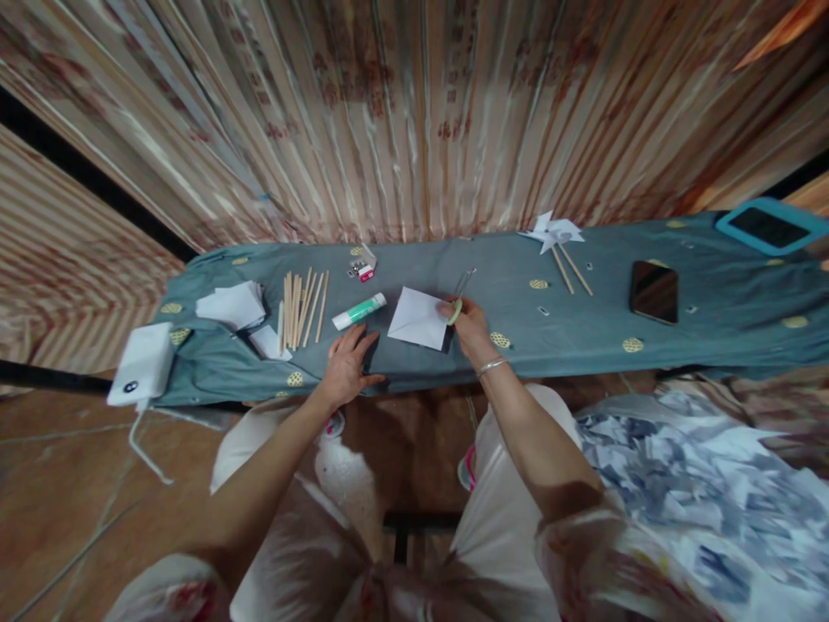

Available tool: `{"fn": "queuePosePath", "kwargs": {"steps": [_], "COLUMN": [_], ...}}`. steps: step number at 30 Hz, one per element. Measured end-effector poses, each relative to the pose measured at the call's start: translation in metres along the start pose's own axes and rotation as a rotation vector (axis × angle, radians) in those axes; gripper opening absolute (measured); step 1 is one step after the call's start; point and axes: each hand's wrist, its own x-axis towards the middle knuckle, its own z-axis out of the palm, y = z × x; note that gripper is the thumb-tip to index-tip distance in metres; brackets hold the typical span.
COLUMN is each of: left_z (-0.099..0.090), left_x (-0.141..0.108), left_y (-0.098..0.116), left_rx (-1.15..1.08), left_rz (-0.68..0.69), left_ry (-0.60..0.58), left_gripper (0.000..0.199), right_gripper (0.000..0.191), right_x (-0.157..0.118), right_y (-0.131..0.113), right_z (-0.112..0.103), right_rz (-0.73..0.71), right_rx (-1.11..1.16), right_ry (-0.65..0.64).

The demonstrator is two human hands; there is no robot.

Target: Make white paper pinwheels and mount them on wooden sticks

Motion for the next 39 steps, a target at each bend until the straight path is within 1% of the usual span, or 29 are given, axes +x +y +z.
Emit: {"fn": "queuePosePath", "kwargs": {"steps": [4, 7, 11, 13, 14, 16, 17, 19, 21, 23, 25, 28, 33, 39], "left_z": [0.000, 0.000, 0.002, 0.005, 0.006, 0.006, 0.005, 0.002, -0.002, -0.004, -0.005, -0.004, -0.003, -0.003], "left_x": [0.000, -0.001, 0.000, 0.004, 0.007, 0.015, 0.020, 0.029, 0.038, 0.043, 0.045, 0.041, 0.023, 0.010], "left_y": [0.000, 0.007, 0.033, 0.050, 0.058, 0.073, 0.079, 0.088, 0.094, 0.096, 0.096, 0.093, 0.082, 0.070], "left_rx": [-0.104, -0.293, -0.673, -0.887, -1.029, -1.332, -1.436, -1.594, -1.721, -1.802, -1.849, -1.884, -1.855, -1.858], "left_rz": [-0.027, -0.077, -0.096, -0.172, -0.220, -0.279, -0.287, -0.299, -0.329, -0.397, -0.462, -0.515, -0.571, -0.582], "left_ry": [0.030, 0.100, 0.267, 0.339, 0.357, 0.296, 0.261, 0.229, 0.197, 0.212, 0.265, 0.317, 0.302, 0.297], "left_gripper": [0.083, 0.076, 0.063, 0.062, 0.061, 0.057, 0.054, 0.048, 0.046, 0.046, 0.046, 0.047, 0.040, 0.041], "right_gripper": [0.045, 0.046, 0.044, 0.042, 0.041, 0.040, 0.040, 0.039, 0.039, 0.039, 0.039, 0.039, 0.040, 0.040], "right_x": [-0.002, -0.003, -0.005, -0.006, -0.007, -0.008, -0.009, -0.011, -0.013, -0.015, -0.018, -0.022, -0.031, -0.037], "right_y": [-0.002, -0.004, -0.008, -0.011, -0.012, -0.015, -0.016, -0.018, -0.020, -0.020, -0.019, -0.017, -0.017, -0.014], "right_z": [0.001, 0.002, 0.007, 0.011, 0.013, 0.016, 0.017, 0.020, 0.023, 0.026, 0.029, 0.033, 0.037, 0.038], "right_rz": [0.002, 0.002, 0.001, -0.006, -0.009, -0.010, -0.006, 0.000, 0.005, 0.022, 0.047, 0.058, 0.074, 0.069], "right_rx": [-0.003, 0.011, 0.036, 0.053, 0.069, 0.112, 0.126, 0.132, 0.121, 0.109, 0.094, 0.054, 0.013, -0.039], "right_ry": [0.017, 0.029, 0.031, 0.025, 0.022, 0.018, 0.017, 0.010, 0.001, -0.013, -0.031, -0.074, -0.125, -0.177]}}
